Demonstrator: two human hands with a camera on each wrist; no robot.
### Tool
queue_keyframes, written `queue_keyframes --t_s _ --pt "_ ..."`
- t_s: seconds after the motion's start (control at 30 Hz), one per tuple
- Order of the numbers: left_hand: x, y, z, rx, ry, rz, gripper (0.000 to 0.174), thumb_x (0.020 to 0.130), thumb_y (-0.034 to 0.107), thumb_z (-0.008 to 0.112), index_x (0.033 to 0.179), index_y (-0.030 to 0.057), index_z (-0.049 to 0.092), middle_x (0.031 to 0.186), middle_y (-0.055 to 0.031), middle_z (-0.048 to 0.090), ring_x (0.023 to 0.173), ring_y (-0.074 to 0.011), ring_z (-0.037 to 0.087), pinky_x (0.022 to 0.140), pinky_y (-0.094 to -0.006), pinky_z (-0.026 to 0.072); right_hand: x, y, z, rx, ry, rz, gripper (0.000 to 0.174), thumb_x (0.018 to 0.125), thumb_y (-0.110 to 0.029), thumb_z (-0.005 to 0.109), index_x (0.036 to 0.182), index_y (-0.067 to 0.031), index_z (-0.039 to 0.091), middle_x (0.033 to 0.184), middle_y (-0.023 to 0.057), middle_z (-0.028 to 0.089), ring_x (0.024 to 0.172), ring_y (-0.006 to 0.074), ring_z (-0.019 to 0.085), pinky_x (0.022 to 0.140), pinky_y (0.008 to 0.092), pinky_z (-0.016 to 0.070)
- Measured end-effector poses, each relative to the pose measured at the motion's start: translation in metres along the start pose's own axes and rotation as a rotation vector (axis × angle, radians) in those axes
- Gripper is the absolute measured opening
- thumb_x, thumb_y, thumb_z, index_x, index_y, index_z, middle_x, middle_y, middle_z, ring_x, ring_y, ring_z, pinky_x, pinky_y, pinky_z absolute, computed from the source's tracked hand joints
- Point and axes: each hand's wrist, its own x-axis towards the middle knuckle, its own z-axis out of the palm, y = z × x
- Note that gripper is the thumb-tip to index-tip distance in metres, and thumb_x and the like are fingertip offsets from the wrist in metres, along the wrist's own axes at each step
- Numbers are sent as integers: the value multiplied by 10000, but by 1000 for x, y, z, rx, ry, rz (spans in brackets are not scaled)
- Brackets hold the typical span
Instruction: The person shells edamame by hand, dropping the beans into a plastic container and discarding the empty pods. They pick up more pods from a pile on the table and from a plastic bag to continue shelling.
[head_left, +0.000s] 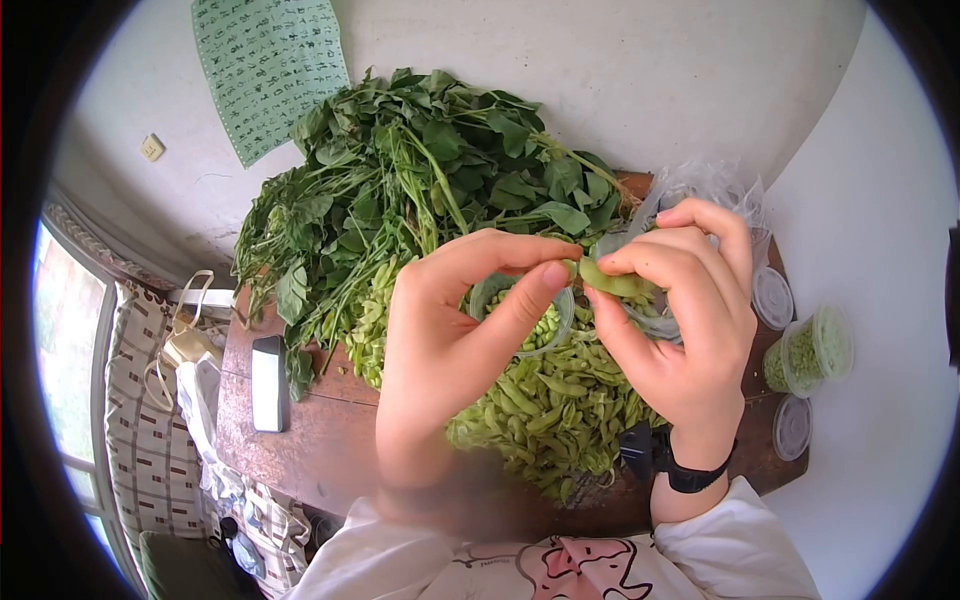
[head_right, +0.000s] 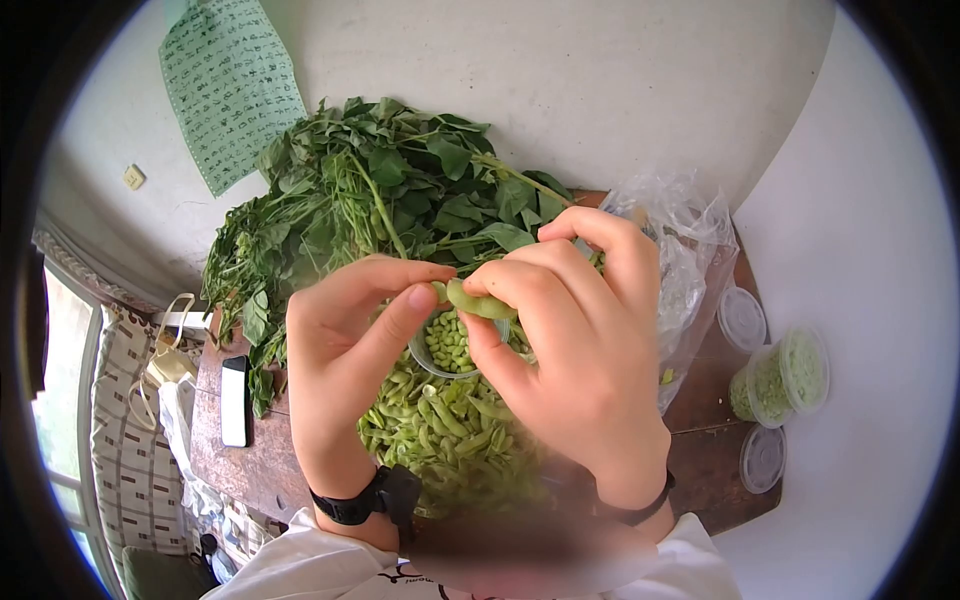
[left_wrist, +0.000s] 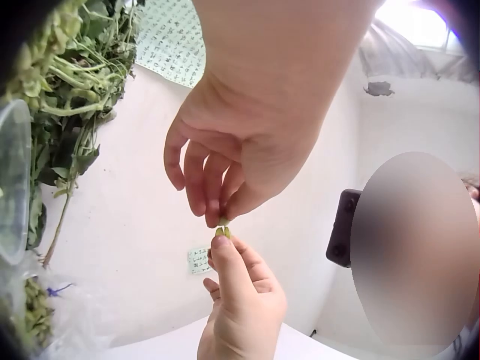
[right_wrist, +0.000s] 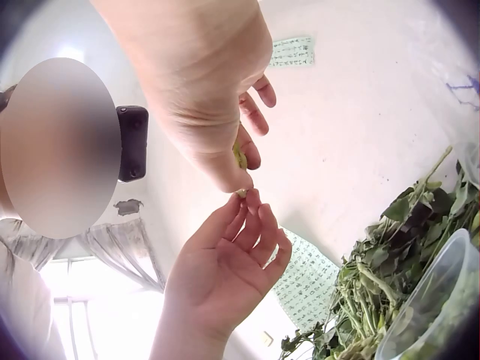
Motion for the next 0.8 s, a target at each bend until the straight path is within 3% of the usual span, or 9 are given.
queue_keyframes --t_s 0.2,0.27,0.8 --pt "-2 -1 2 -32 10 8 152 920 41 734 1051 -31 760 940 -104 754 861 -135 684 754 -275 524 2 -3 0 -6 7 -22 305 684 -70 847 955 -102 709 935 9 686 1005 306 576 851 419 454" --pt "-2 -1 3 -59 12 3 151 918 40 738 1049 -32 761 949 -106 759 865 -133 687 760 -272 528 6 -7 -1 -4 13 -36 292 680 14 837 936 -50 711 839 57 704 929 329 588 837 417 489" --pt "-5 4 7 -201 40 -5 133 914 -9 735 1042 -34 760 1007 -113 762 937 -131 691 819 -262 539 7 -7 -7 -26 34 -24 245 643 8 836 842 -56 707 798 49 669 917 328 586 817 417 489"
